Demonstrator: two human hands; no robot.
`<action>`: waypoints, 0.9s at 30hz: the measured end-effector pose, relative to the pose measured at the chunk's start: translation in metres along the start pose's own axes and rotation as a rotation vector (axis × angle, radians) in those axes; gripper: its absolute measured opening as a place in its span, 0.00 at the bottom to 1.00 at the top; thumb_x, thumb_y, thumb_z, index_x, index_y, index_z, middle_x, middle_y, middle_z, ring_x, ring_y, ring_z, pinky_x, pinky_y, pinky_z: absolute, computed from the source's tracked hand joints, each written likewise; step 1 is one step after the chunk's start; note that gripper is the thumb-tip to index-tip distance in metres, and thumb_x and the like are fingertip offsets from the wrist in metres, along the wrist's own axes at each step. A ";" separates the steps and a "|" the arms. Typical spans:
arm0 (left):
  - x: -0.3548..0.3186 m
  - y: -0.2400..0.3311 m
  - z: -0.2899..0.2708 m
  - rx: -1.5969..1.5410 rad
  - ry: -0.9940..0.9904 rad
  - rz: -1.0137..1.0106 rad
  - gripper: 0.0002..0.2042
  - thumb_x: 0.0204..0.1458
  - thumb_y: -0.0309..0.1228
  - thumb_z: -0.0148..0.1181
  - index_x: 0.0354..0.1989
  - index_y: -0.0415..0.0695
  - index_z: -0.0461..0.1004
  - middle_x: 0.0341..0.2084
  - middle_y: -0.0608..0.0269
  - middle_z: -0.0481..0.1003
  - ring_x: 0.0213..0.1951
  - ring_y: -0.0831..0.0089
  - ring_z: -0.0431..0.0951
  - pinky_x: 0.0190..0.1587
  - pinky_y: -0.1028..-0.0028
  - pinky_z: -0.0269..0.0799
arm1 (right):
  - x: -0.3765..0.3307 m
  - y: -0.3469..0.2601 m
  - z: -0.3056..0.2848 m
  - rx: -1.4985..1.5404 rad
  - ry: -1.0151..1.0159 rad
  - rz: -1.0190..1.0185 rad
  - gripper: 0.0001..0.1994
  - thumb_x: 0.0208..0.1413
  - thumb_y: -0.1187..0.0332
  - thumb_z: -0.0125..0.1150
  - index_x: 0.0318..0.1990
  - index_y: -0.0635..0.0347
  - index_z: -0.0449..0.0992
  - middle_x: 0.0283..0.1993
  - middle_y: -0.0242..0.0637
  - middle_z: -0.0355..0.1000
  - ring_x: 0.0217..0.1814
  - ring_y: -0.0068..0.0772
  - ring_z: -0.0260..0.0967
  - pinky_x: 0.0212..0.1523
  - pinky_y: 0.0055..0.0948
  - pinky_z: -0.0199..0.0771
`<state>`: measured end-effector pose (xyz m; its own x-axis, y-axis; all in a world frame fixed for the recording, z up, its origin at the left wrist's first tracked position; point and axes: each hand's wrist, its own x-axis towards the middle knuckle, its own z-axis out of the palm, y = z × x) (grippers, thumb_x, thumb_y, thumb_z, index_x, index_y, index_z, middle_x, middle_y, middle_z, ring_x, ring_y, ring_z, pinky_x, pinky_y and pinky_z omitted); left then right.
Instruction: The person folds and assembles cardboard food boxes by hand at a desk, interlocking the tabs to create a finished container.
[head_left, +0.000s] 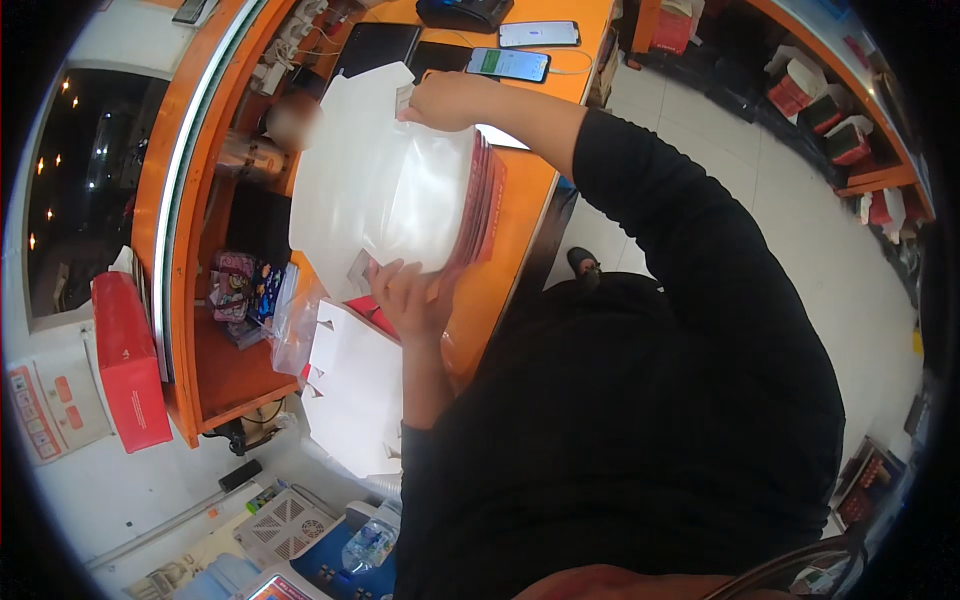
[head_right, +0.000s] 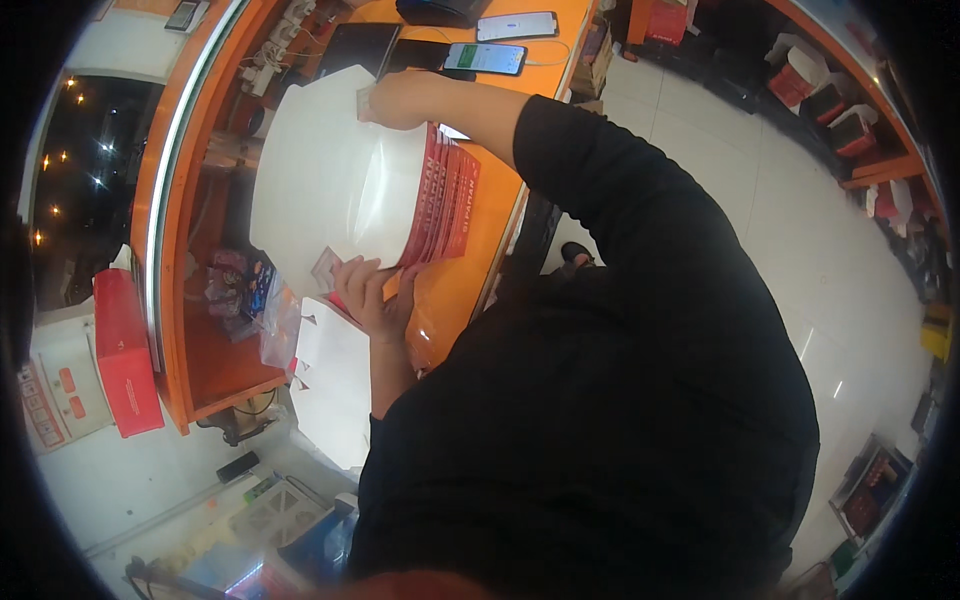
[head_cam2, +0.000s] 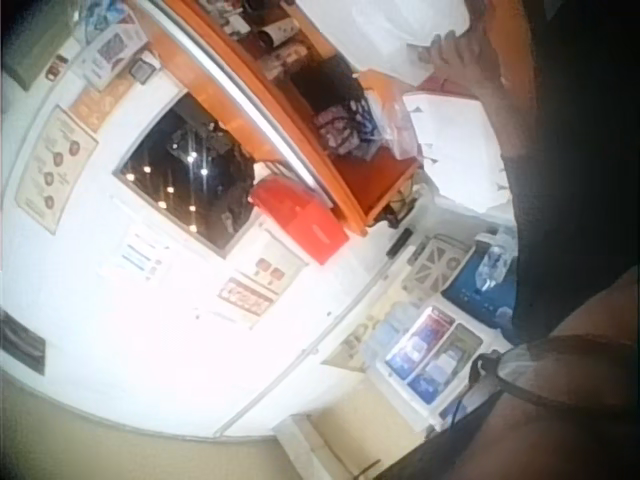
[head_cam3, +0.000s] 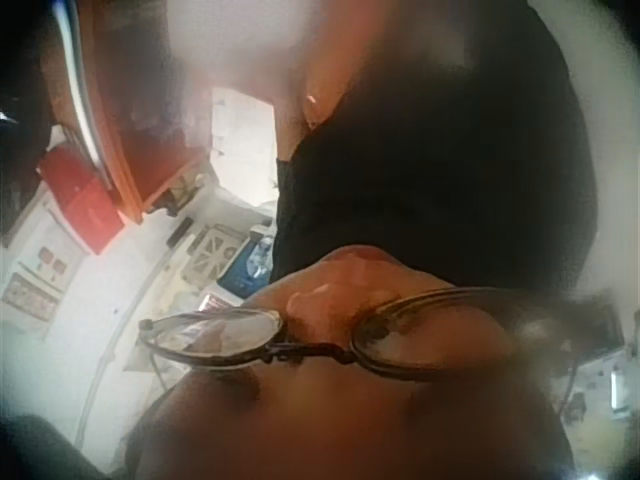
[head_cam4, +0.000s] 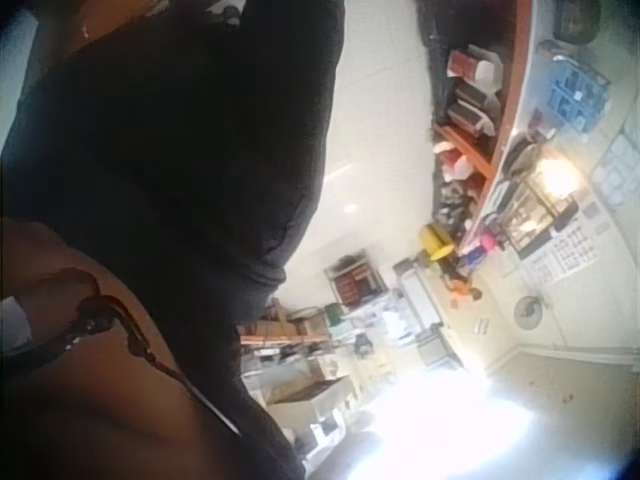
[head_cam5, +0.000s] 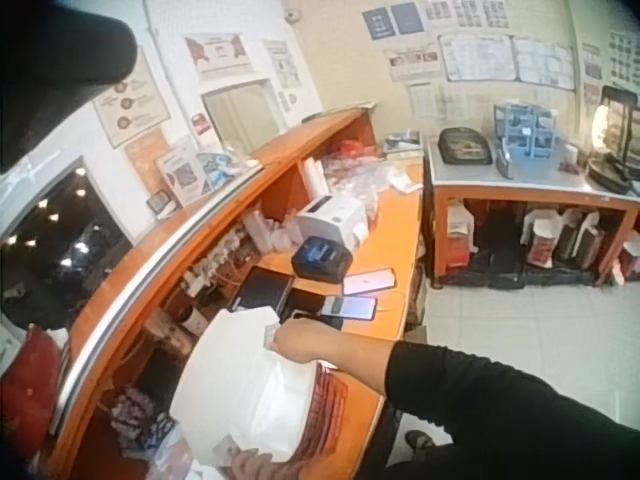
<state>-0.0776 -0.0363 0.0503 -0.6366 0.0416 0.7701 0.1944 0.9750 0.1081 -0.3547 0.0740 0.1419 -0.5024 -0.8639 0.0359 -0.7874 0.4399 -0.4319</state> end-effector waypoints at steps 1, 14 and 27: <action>0.003 -0.001 0.001 -0.011 -0.011 -0.013 0.20 0.32 0.33 0.80 0.32 0.50 0.72 0.41 0.68 0.72 0.52 0.58 0.70 0.63 0.49 0.59 | 0.005 0.006 0.005 0.025 0.007 0.051 0.29 0.67 0.46 0.39 0.42 0.63 0.80 0.43 0.52 0.76 0.46 0.54 0.74 0.49 0.45 0.73; -0.070 0.018 -0.134 -0.144 -0.737 -0.580 0.36 0.28 0.32 0.80 0.52 0.47 0.70 0.56 0.51 0.68 0.60 0.45 0.65 0.63 0.54 0.62 | -0.099 -0.024 0.023 0.775 0.846 -0.039 0.16 0.66 0.62 0.47 0.37 0.62 0.80 0.32 0.37 0.77 0.29 0.29 0.75 0.32 0.26 0.74; -0.202 -0.026 -0.225 -0.137 -0.744 -0.898 0.24 0.44 0.28 0.68 0.53 0.44 0.74 0.56 0.51 0.71 0.60 0.52 0.69 0.57 0.63 0.69 | -0.142 -0.170 0.108 0.905 0.274 -0.449 0.08 0.60 0.71 0.55 0.35 0.65 0.79 0.31 0.40 0.76 0.28 0.34 0.73 0.30 0.27 0.72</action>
<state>0.2142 -0.1190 0.0330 -0.8565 -0.4876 -0.1694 -0.4968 0.6893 0.5273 -0.1111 0.0953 0.1132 -0.3828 -0.7675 0.5142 -0.4169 -0.3532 -0.8375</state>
